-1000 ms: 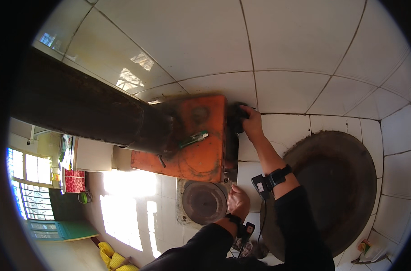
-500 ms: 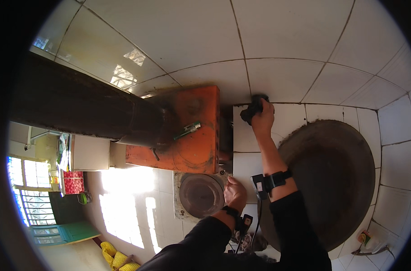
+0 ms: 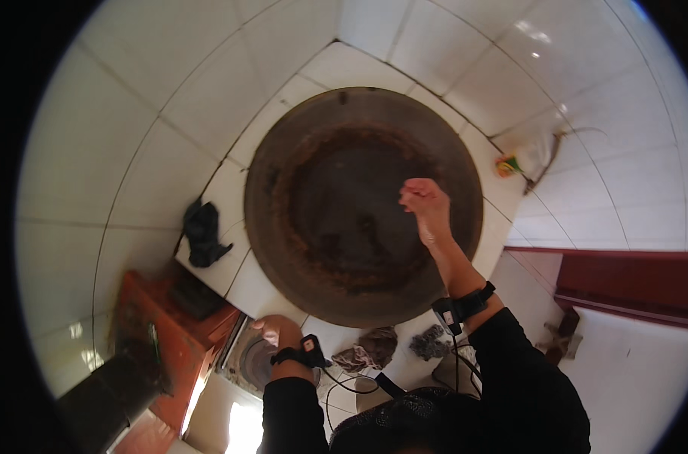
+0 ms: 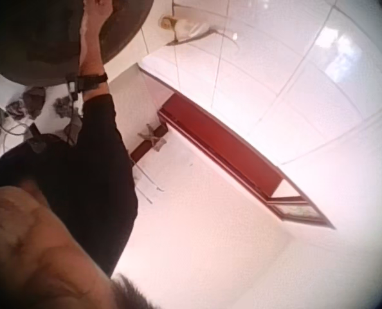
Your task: The person cleans a kitchen area by wiping surfaces with a cloth, spraying a cleaning solution on a stove and pipes, and washing the cloth in a basin. They handle a spray bottle, cloth, and basin during the task.
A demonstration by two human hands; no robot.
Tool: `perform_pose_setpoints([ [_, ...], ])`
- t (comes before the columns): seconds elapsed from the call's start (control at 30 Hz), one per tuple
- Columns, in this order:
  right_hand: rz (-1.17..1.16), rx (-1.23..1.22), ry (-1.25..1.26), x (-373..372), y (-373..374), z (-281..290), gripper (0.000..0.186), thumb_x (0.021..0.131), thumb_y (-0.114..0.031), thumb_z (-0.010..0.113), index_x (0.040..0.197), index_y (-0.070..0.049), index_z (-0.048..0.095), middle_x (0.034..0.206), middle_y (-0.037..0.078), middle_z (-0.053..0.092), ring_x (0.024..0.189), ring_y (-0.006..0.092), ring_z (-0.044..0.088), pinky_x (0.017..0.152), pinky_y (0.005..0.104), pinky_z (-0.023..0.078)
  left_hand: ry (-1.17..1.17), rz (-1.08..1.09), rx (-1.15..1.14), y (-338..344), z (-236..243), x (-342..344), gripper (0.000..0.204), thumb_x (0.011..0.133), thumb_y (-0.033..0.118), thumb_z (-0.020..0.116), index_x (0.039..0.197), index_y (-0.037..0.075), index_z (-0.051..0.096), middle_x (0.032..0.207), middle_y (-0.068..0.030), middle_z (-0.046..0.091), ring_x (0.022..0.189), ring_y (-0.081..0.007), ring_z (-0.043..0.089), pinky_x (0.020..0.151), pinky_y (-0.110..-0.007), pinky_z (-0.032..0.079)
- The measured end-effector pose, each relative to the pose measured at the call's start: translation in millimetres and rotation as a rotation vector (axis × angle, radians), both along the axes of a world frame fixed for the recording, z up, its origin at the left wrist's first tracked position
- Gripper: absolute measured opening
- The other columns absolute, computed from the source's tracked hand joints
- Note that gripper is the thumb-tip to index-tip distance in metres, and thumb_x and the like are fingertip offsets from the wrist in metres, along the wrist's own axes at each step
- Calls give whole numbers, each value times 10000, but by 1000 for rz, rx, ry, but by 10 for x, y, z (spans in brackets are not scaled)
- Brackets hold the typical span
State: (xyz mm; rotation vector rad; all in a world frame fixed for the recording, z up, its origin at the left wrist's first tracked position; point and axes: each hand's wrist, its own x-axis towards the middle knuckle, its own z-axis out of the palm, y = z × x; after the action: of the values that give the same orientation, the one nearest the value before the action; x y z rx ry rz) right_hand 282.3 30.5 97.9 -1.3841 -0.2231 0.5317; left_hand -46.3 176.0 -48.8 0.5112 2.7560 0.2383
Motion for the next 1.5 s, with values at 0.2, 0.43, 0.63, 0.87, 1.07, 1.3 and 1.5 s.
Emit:
perform_pose_setpoints([
  [0.2,-858,-561,-190,826,-1859,-174,203,720,-76,712,869,-6,594,775,36,576,691,120,514,647,253,447,-46,-97,-39,29,-135,-84,667,901,520,259,940,-29,636,923,-219,654,835,-356,653,716,-434,528],
  [0.43,-641,-1107,-826,2200,-2393,-448,801,647,-306,784,1288,19,431,1102,205,570,1031,342,548,911,391,427,14,-375,-288,108,-335,-279,390,935,353,279,1254,142,354,1034,-154,633,849,-268,670,653,-387,551],
  [0.63,-482,-709,-565,3098,-2683,-936,634,737,-440,717,1064,87,588,1023,180,635,919,254,602,866,352,459,642,-885,-738,58,-748,-502,278,904,365,440,1057,160,550,862,2,624,767,-195,607,686,-380,446],
  [0.87,-393,-301,-535,3399,-2430,-715,371,801,-229,673,1059,32,619,994,98,640,886,198,594,819,315,477,129,-83,41,-65,-40,-2,734,924,522,234,745,-26,688,731,-222,658,717,-368,665,672,-469,539],
  [1.07,-231,-708,-681,2788,-1867,-52,307,794,-148,684,1028,36,609,941,87,635,846,177,583,756,307,480,-126,-55,-52,-33,629,146,726,921,538,196,943,-6,677,962,-209,654,938,-387,618,822,-462,482],
  [1.3,242,-412,-985,1357,-688,1149,504,768,-37,579,1263,-24,484,1093,102,597,880,145,560,735,269,475,-156,-79,-83,-35,574,97,691,933,516,188,960,30,679,938,-186,665,893,-376,634,779,-466,499],
  [1.5,814,-138,-567,-13,619,1614,623,654,-30,640,1253,31,481,970,105,624,852,104,546,735,240,455,-197,-99,-72,-40,580,63,702,936,509,172,964,18,672,933,-203,660,896,-393,629,771,-473,504],
])
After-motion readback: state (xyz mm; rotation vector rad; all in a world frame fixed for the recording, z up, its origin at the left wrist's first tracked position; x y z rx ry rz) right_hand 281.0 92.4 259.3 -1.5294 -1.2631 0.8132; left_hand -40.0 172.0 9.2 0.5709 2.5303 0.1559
